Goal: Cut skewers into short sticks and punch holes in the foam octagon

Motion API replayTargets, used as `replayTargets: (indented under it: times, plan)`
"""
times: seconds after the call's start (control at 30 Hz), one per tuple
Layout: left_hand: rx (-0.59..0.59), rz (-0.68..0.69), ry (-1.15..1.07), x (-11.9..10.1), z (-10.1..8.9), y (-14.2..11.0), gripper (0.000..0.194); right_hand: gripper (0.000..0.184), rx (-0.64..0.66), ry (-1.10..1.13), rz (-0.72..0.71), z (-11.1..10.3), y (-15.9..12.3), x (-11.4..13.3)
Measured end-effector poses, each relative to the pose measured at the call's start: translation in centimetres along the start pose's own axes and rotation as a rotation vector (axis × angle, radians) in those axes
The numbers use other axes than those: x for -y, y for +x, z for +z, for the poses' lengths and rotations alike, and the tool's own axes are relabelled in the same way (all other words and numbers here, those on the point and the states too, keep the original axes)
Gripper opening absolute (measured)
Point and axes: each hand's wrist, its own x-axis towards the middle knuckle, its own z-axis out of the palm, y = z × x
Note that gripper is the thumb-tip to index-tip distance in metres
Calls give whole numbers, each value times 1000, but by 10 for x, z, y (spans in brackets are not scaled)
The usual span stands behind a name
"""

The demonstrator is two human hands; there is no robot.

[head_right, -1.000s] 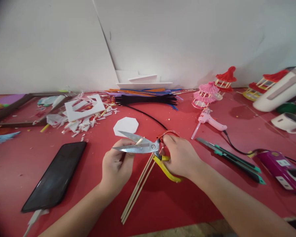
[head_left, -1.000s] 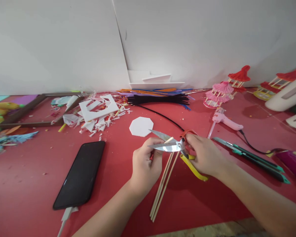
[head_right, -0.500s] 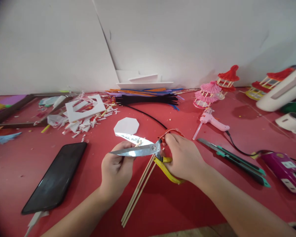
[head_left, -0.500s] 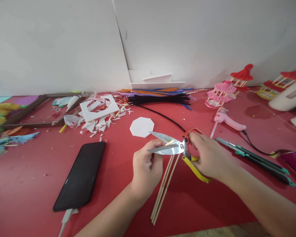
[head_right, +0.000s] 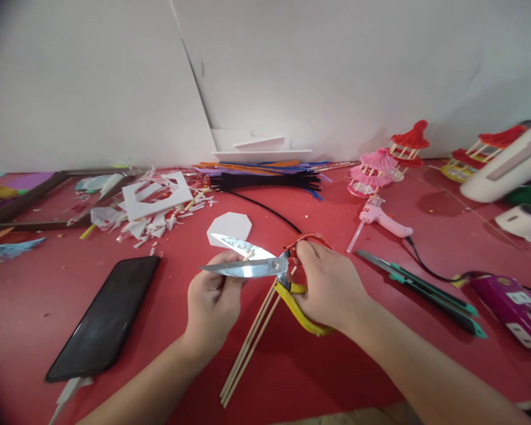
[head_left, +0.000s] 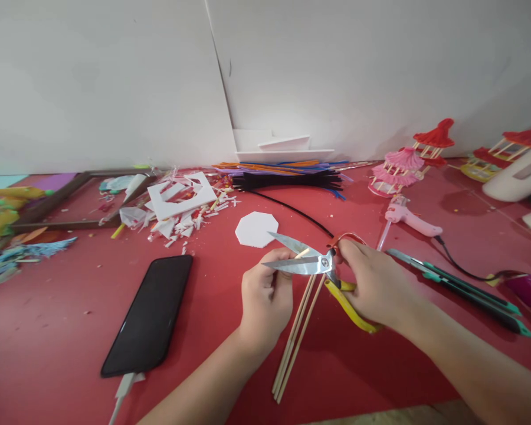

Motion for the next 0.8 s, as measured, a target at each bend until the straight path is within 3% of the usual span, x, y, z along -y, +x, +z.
replayTargets:
  times: [0.47,0.8]
  plan:
    - [47,59,50,1,-2,1,20,20,35,43,-23,2,4,-6]
    - [106,6,24,-1,-3,0,22,23,24,63,-44,6,1,-11]
